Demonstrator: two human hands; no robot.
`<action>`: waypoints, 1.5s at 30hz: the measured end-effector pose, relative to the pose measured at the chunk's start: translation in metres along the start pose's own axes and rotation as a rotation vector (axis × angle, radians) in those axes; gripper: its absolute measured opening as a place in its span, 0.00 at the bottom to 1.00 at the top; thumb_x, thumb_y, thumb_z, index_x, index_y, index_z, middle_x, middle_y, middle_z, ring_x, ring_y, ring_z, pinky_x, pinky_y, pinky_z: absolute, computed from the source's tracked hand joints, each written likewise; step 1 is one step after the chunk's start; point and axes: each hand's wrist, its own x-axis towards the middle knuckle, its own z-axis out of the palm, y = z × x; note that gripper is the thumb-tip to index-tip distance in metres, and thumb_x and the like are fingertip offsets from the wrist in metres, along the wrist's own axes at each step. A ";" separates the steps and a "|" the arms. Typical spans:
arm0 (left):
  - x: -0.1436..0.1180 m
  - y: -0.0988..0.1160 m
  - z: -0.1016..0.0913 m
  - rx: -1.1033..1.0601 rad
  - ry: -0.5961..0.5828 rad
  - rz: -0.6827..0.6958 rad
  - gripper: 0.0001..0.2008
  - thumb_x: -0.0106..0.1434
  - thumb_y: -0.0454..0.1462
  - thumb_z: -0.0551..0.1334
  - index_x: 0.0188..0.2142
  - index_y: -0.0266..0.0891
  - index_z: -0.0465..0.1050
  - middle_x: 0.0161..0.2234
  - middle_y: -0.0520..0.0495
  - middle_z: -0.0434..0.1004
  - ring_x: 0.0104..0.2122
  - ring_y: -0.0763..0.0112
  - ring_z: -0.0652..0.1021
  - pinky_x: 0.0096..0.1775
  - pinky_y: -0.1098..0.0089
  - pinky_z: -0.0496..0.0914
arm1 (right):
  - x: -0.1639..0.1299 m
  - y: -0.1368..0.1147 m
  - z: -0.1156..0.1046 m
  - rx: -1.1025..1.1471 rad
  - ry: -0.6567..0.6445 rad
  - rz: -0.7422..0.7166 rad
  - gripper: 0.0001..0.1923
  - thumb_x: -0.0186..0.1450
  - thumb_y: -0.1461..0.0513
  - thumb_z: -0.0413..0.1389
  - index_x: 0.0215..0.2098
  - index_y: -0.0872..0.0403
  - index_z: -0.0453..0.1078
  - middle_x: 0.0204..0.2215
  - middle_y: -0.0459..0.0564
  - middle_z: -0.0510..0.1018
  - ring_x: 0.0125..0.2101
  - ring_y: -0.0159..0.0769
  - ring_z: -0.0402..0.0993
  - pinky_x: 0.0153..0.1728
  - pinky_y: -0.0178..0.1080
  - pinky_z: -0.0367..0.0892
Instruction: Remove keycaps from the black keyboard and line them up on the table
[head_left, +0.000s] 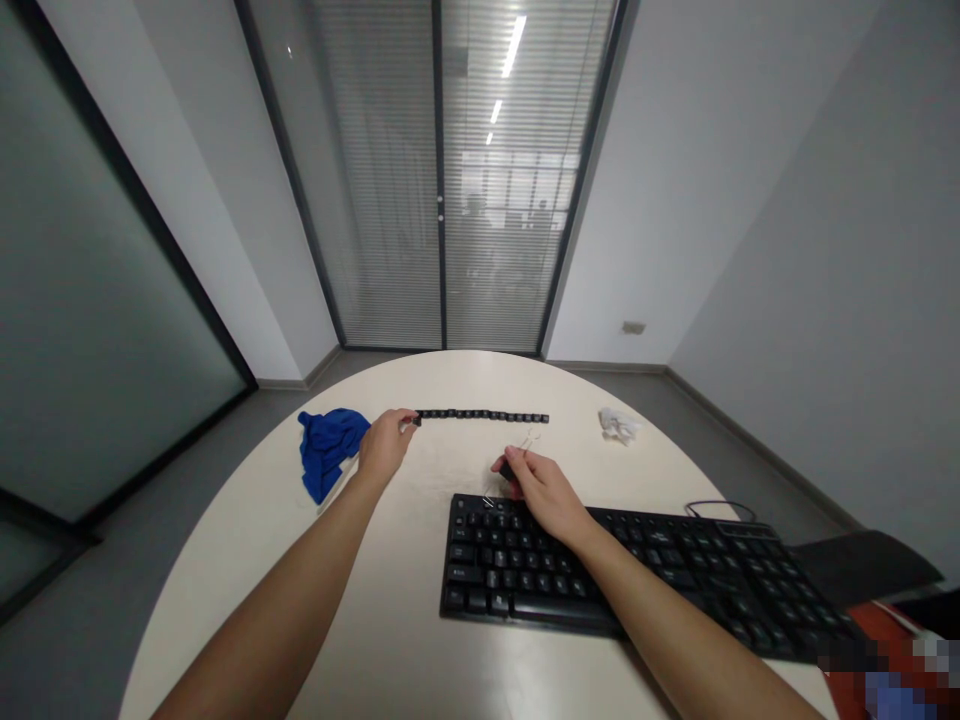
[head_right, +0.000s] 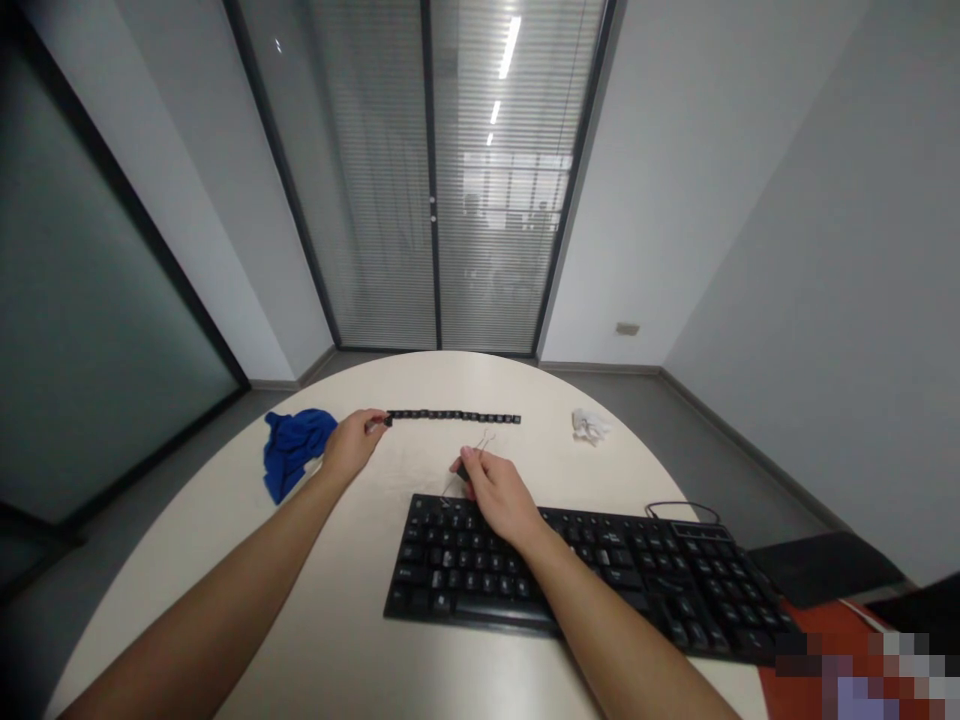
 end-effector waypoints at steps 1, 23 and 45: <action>0.000 0.000 0.000 0.001 0.002 0.002 0.12 0.63 0.36 0.61 0.46 0.45 0.76 0.42 0.49 0.80 0.39 0.65 0.78 0.40 0.70 0.68 | 0.000 0.000 0.000 -0.002 0.002 0.002 0.30 0.70 0.43 0.40 0.38 0.54 0.75 0.17 0.43 0.68 0.22 0.35 0.68 0.28 0.36 0.63; -0.031 0.035 -0.013 -0.036 0.089 0.165 0.09 0.64 0.36 0.58 0.45 0.39 0.69 0.38 0.46 0.74 0.37 0.64 0.75 0.41 0.66 0.68 | -0.009 -0.015 0.010 0.032 -0.142 -0.091 0.26 0.72 0.47 0.42 0.35 0.55 0.72 0.26 0.47 0.76 0.24 0.33 0.74 0.30 0.35 0.67; -0.081 0.060 -0.033 -0.367 -0.490 0.506 0.10 0.63 0.31 0.58 0.42 0.41 0.75 0.39 0.48 0.78 0.41 0.65 0.75 0.45 0.66 0.68 | -0.016 -0.025 0.012 -0.235 -0.244 -0.294 0.21 0.74 0.53 0.42 0.36 0.54 0.72 0.31 0.49 0.78 0.34 0.37 0.74 0.39 0.37 0.66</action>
